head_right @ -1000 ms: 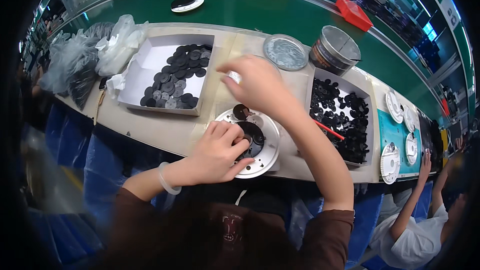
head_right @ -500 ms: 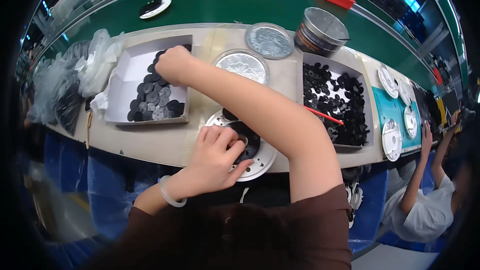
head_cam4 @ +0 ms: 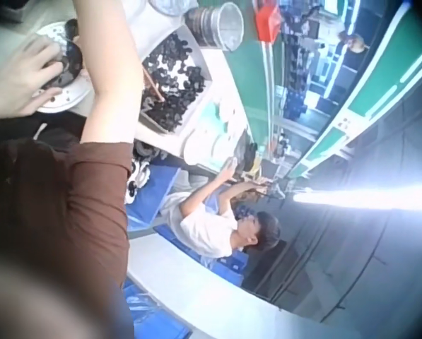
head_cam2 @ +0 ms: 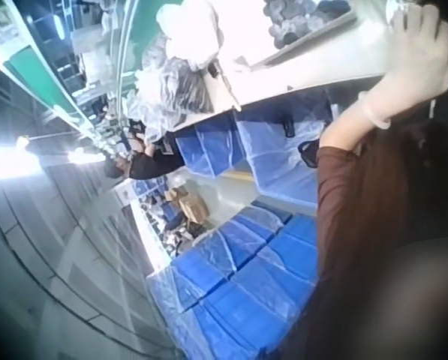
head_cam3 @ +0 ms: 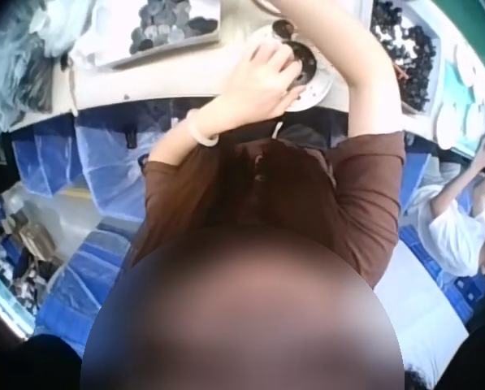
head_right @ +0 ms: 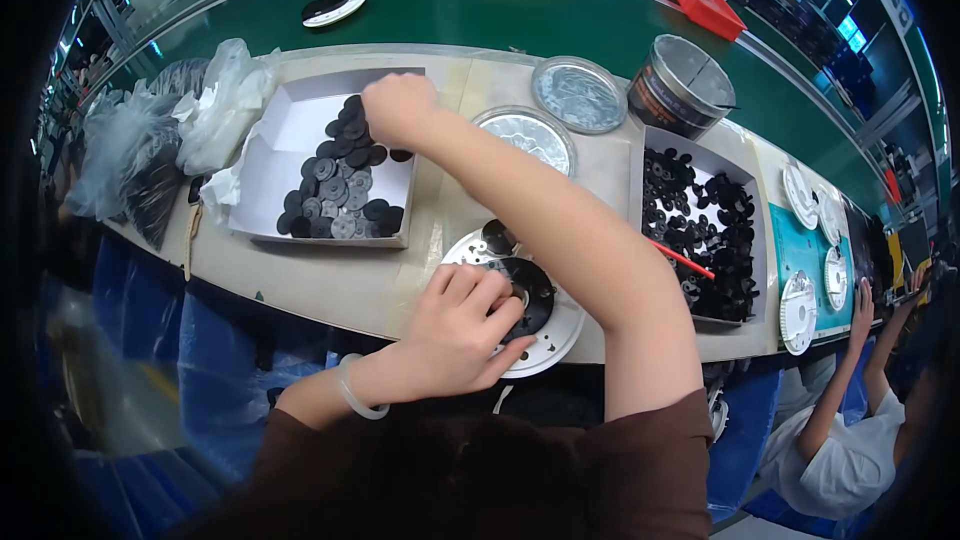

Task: Applying adhesive to small black circular components using a brush and mounting them on a plate.

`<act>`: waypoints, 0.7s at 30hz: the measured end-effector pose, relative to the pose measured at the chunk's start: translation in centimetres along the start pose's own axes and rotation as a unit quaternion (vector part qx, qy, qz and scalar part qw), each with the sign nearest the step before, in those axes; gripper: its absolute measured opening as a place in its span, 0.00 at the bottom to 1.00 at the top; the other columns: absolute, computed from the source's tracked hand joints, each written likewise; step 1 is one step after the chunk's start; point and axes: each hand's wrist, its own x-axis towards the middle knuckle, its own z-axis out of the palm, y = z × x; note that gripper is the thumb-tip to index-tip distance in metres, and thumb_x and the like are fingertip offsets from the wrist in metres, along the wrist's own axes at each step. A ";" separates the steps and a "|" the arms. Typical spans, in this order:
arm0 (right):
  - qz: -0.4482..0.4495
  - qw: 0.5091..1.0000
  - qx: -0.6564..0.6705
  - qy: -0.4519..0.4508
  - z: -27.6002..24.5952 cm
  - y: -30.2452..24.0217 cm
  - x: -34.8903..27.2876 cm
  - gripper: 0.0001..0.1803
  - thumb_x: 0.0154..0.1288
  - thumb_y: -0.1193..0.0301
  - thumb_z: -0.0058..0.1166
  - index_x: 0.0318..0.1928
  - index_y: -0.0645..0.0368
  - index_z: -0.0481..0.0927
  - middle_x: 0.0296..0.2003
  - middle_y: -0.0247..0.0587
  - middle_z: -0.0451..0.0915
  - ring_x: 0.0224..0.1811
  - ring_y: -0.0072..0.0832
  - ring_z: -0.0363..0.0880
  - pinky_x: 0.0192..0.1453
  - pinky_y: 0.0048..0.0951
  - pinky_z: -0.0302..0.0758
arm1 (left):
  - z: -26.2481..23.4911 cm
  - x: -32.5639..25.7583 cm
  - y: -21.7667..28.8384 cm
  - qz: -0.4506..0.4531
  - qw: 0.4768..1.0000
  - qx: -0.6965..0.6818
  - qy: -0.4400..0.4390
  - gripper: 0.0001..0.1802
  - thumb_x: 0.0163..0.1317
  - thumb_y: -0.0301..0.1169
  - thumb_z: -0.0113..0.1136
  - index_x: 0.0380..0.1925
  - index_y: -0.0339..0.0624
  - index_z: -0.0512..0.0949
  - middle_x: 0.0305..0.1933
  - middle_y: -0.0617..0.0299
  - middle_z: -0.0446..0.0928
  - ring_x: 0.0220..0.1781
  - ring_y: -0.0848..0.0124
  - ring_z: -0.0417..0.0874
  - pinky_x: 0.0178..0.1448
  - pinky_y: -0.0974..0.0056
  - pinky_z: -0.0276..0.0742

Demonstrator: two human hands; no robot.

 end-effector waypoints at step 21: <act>0.255 0.824 0.496 -0.105 -6.5 4.0 -21.5 0.12 0.61 0.70 0.47 0.23 0.63 0.70 0.14 0.27 0.68 0.16 0.12 0.63 0.20 0.16 0.61 | 0.1 0.7 0.3 -0.029 0.997 0.067 -0.004 0.28 0.42 0.39 0.55 0.45 0.37 0.70 0.52 0.55 0.67 0.49 0.59 0.64 0.48 0.56 0.58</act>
